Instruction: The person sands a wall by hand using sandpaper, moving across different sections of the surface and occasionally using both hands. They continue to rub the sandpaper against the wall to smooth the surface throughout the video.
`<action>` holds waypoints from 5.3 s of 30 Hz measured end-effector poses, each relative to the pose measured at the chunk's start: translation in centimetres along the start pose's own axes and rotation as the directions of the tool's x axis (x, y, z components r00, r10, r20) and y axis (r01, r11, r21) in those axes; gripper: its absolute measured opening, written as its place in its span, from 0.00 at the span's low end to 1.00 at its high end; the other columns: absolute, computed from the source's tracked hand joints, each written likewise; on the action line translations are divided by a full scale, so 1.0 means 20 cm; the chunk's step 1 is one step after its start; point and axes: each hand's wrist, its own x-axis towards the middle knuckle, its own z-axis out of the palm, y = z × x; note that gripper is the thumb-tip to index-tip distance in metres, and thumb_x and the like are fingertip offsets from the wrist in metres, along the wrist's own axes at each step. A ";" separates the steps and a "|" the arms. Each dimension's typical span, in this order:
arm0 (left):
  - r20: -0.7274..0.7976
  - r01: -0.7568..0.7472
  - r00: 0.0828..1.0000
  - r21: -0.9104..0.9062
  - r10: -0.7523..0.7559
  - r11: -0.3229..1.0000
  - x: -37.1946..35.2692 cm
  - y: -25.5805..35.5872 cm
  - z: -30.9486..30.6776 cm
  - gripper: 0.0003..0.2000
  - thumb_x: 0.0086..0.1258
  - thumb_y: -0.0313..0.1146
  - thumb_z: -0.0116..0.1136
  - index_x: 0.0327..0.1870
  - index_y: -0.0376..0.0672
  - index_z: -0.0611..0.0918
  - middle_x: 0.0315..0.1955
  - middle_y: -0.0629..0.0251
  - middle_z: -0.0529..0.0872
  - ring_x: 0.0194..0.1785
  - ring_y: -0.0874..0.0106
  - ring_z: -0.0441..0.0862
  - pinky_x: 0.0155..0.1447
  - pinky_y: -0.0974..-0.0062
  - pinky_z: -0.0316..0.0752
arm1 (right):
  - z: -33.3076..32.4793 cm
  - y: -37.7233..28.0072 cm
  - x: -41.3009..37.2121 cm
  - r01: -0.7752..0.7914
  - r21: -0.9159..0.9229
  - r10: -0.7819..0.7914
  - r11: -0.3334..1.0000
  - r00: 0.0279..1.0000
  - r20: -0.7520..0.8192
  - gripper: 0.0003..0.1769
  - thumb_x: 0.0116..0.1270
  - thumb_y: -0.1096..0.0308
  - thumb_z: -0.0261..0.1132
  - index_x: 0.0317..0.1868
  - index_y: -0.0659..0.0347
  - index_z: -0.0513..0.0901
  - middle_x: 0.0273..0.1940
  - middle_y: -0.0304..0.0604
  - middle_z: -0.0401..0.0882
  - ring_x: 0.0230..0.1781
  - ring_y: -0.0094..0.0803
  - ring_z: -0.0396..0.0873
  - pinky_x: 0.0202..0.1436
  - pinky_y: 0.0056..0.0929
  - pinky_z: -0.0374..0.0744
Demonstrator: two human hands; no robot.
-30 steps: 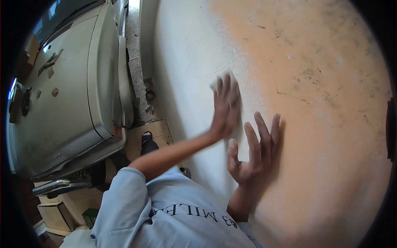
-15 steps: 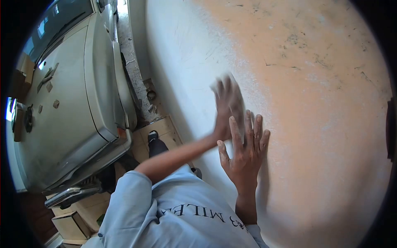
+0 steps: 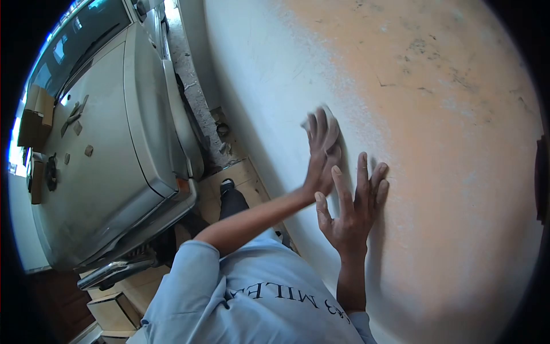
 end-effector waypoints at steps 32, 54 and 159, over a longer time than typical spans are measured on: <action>-0.075 -0.021 0.997 0.083 0.028 0.996 0.49 -0.61 -0.28 0.28 0.63 0.34 0.47 0.66 0.43 0.61 0.70 0.51 0.44 0.72 0.49 0.33 0.69 0.46 0.30 | 0.23 -0.08 0.44 0.230 -0.093 -0.247 0.969 0.908 -0.338 0.18 0.59 0.74 0.50 0.52 0.67 0.68 0.57 0.65 0.66 0.65 0.58 0.57 0.67 0.66 0.42; -0.115 0.169 0.978 -0.061 -0.175 0.984 0.62 -0.94 -0.45 0.27 0.61 0.28 0.49 0.65 0.42 0.63 0.69 0.52 0.47 0.72 0.47 0.37 0.69 0.48 0.34 | 0.43 -0.20 0.78 0.015 -0.329 -0.143 0.944 0.918 -0.370 0.20 0.59 0.65 0.53 0.53 0.58 0.70 0.59 0.59 0.66 0.67 0.59 0.52 0.68 0.60 0.36; -0.210 0.130 0.969 -0.010 -0.129 0.991 1.08 -0.85 -0.57 0.29 0.60 0.24 0.48 0.66 0.42 0.60 0.69 0.47 0.46 0.71 0.46 0.38 0.69 0.48 0.35 | 0.51 -0.18 0.87 0.092 -0.506 -0.284 0.857 0.904 -0.318 0.06 0.61 0.70 0.53 0.38 0.58 0.71 0.40 0.49 0.82 0.57 0.56 0.69 0.69 0.53 0.45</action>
